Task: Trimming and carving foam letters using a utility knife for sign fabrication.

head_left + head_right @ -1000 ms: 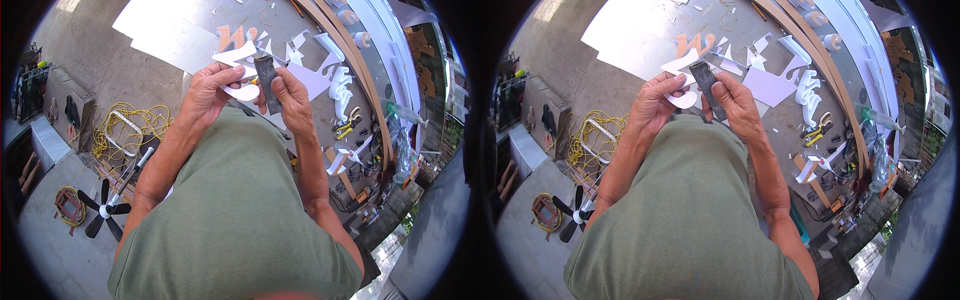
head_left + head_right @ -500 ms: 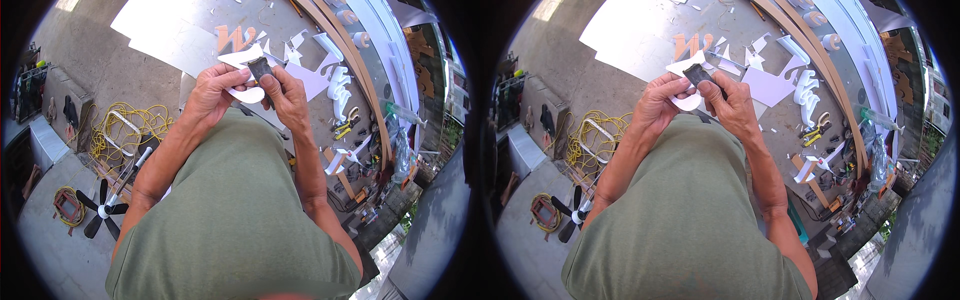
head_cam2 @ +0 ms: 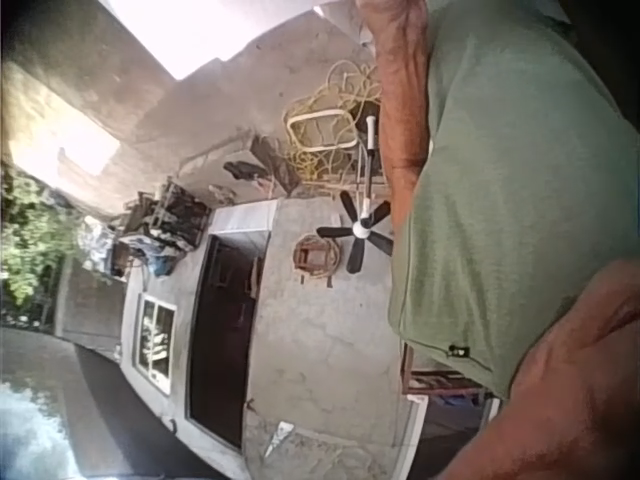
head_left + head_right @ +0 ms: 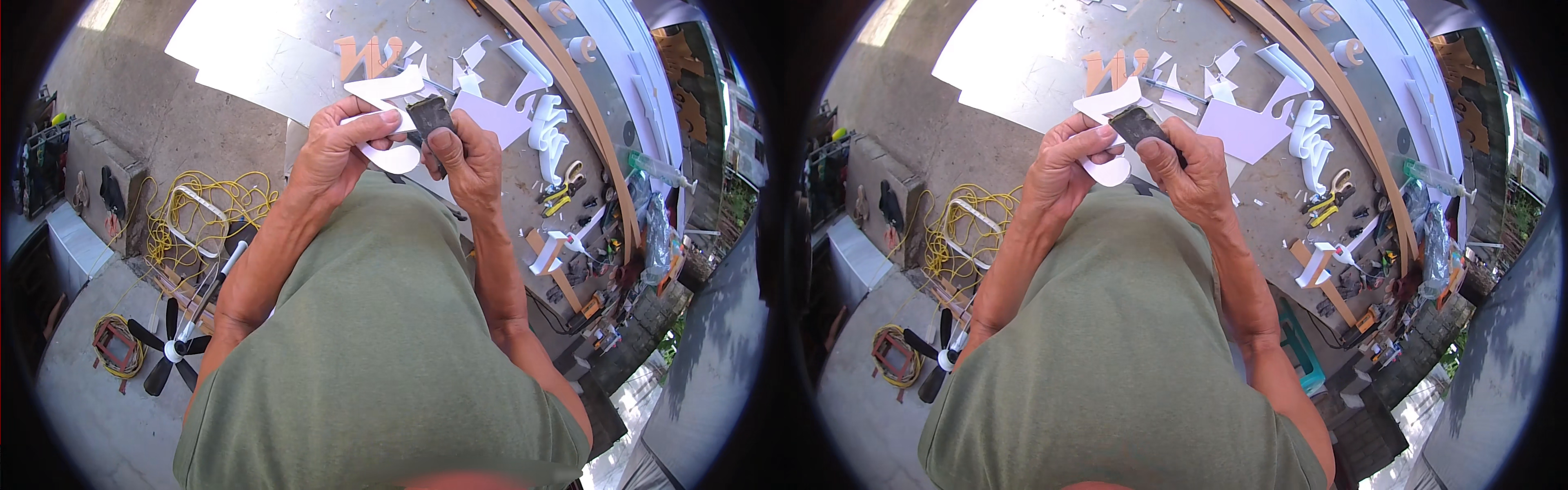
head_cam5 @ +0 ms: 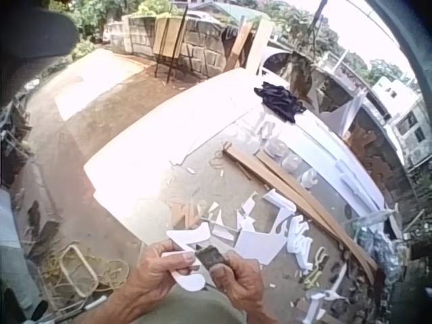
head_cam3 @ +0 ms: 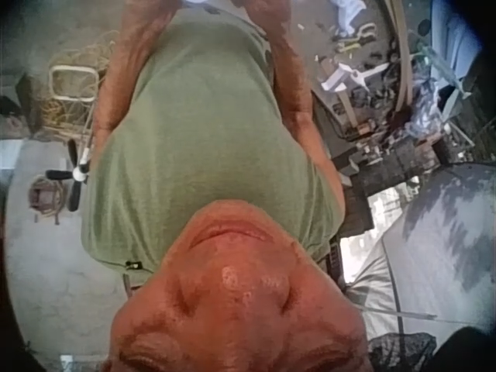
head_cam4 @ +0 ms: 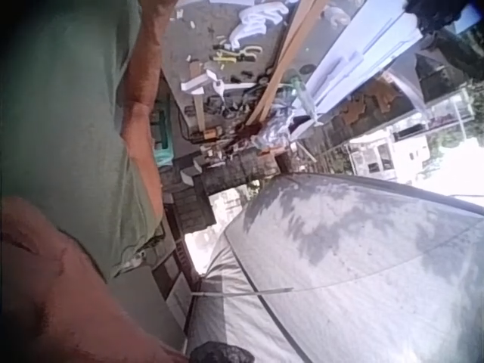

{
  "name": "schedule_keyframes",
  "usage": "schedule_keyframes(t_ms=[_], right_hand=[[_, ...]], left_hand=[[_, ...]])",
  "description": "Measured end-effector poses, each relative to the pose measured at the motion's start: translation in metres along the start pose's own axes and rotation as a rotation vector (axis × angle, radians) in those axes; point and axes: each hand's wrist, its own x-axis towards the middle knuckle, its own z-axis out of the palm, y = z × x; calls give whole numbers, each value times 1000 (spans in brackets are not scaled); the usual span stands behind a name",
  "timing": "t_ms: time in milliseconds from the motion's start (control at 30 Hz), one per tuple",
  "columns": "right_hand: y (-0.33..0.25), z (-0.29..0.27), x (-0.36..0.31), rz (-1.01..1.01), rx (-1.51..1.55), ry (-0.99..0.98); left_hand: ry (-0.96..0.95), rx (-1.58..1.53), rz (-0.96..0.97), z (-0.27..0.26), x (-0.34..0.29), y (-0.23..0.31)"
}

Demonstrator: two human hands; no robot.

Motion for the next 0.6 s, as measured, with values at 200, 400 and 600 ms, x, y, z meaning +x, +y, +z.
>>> schedule_keyframes(t_ms=[200, 400, 600], right_hand=[[51, -14, -5, 110, -160, 43], [33, -13, -11, 81, 327, 20], [24, -11, 2, -57, 203, -72]], left_hand=[[-86, 6, 19, 1, -6, 7], [-60, 126, 157, -1, -2, -2], [-84, 183, 89, 9, -5, 6]])
